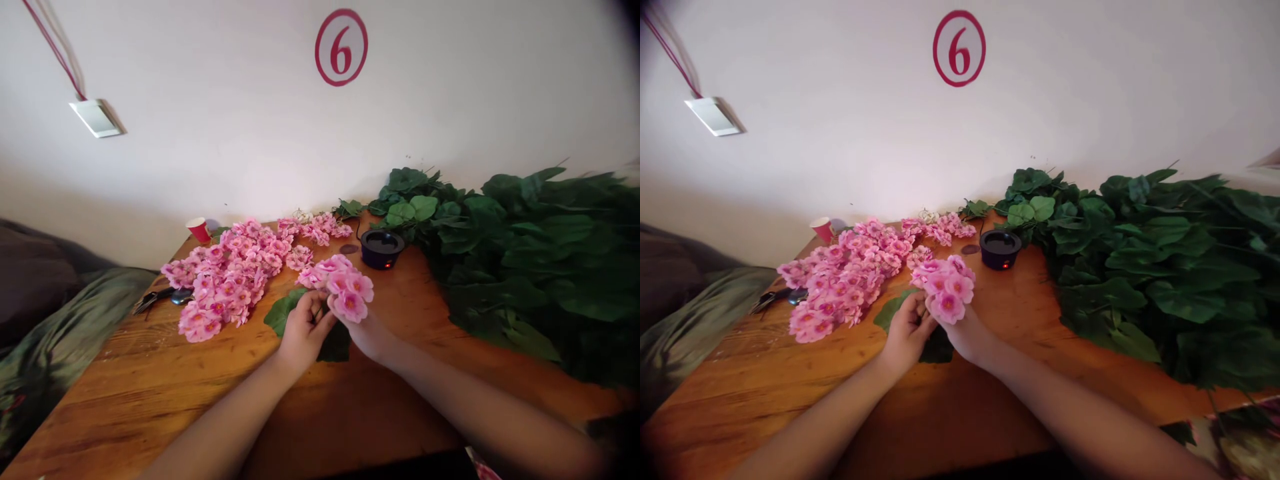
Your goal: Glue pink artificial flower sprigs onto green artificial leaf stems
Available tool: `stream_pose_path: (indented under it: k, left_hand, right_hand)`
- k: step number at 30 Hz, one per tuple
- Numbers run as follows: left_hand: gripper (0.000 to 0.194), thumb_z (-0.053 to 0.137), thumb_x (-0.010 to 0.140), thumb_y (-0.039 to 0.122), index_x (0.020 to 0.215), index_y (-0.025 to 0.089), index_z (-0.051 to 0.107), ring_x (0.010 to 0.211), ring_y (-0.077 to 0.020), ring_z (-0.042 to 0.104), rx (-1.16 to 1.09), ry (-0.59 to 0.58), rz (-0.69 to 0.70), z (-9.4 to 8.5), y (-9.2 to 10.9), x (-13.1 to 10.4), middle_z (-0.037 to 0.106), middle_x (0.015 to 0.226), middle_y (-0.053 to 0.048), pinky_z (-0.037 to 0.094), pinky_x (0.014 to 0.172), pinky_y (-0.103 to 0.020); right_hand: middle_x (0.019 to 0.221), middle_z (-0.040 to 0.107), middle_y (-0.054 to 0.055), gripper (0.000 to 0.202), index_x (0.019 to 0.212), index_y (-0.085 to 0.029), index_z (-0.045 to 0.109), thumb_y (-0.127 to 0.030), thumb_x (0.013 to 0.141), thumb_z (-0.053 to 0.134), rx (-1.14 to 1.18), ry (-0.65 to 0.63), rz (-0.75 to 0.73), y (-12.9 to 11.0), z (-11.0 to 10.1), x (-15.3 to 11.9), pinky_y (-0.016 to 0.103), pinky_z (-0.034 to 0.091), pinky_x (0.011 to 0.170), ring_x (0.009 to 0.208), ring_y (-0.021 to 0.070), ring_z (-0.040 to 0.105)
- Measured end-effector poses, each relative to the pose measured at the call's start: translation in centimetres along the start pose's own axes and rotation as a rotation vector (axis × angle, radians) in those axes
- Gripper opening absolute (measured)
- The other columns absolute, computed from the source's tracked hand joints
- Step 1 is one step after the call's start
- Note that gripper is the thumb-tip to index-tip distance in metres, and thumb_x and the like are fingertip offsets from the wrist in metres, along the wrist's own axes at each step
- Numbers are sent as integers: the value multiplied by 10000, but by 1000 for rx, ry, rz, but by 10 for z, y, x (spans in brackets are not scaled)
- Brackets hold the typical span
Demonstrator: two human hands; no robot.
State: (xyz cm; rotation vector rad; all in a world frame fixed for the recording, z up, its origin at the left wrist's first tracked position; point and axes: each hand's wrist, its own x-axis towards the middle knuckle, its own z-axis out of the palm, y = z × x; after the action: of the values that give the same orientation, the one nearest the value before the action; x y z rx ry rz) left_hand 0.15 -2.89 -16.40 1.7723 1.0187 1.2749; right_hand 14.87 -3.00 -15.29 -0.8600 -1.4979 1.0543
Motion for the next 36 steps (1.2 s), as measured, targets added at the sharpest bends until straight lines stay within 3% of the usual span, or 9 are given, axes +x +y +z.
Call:
stream_pose_path:
  k: [3,6,9,14,18,22,26,32,36]
  left_hand:
    - [211,610,913,354,1036,184,634,732,-140,556,-53,19,31,-2,-1,0,577,750,10,447,688,-237]
    - [183,585,928,359,942,178,611,610,-114,513,-140,57,-21,-2,-1,1,548,698,26,423,568,-215]
    - [225,609,917,397,867,184,557,496,-86,425,-228,125,-84,-2,-1,5,481,631,55,345,455,-196]
    - [326,604,925,438,757,200,458,462,-77,390,-257,201,-90,-2,1,10,413,560,79,326,446,-194]
    - [349,609,921,439,727,199,446,483,-81,403,-156,108,-99,-3,-1,9,410,559,75,325,475,-204]
    - [353,622,913,420,708,190,451,536,-84,411,-38,-28,-65,-5,-3,4,394,578,65,313,523,-216]
    - [350,609,917,410,706,188,440,558,-86,402,-63,-112,-33,-7,-1,3,414,599,56,303,543,-228]
    - [343,637,895,407,702,186,460,527,-84,412,-160,-163,-85,-9,4,3,429,571,57,300,524,-228]
    - [328,642,890,431,724,180,511,512,-84,416,-190,-148,-86,-9,5,3,440,557,56,305,513,-225]
  right_hand:
    - [1011,672,59,322,934,-233,656,-548,904,595,89,-140,19,-9,5,-5,407,502,981,1038,239,611]
    - [894,662,50,372,824,-207,647,-572,886,613,147,-159,69,-15,6,-6,383,524,880,918,220,614]
    - [834,655,41,379,804,-188,652,-564,824,686,198,-41,106,-15,4,-2,334,536,732,797,191,603]
    - [791,653,49,372,829,-182,633,-538,782,732,213,259,205,-18,-1,3,276,506,582,764,202,641]
    - [1075,663,68,397,1058,-234,559,-508,821,723,236,410,31,-21,-9,5,343,564,771,942,208,653]
    - [1473,460,105,674,1409,-286,436,-491,838,730,7,141,-216,-18,-23,6,481,356,1165,1377,265,436]
    - [1583,328,79,897,1525,-317,342,-515,774,793,-218,-166,-302,-16,-36,8,524,203,1234,1506,310,215]
    - [1525,415,80,809,1486,-313,416,-480,789,790,-187,-296,-395,-18,-45,16,495,275,1204,1441,291,352]
    - [1410,518,75,725,1422,-313,486,-451,781,795,-219,-263,-498,-18,-43,16,506,243,1208,1375,288,428]
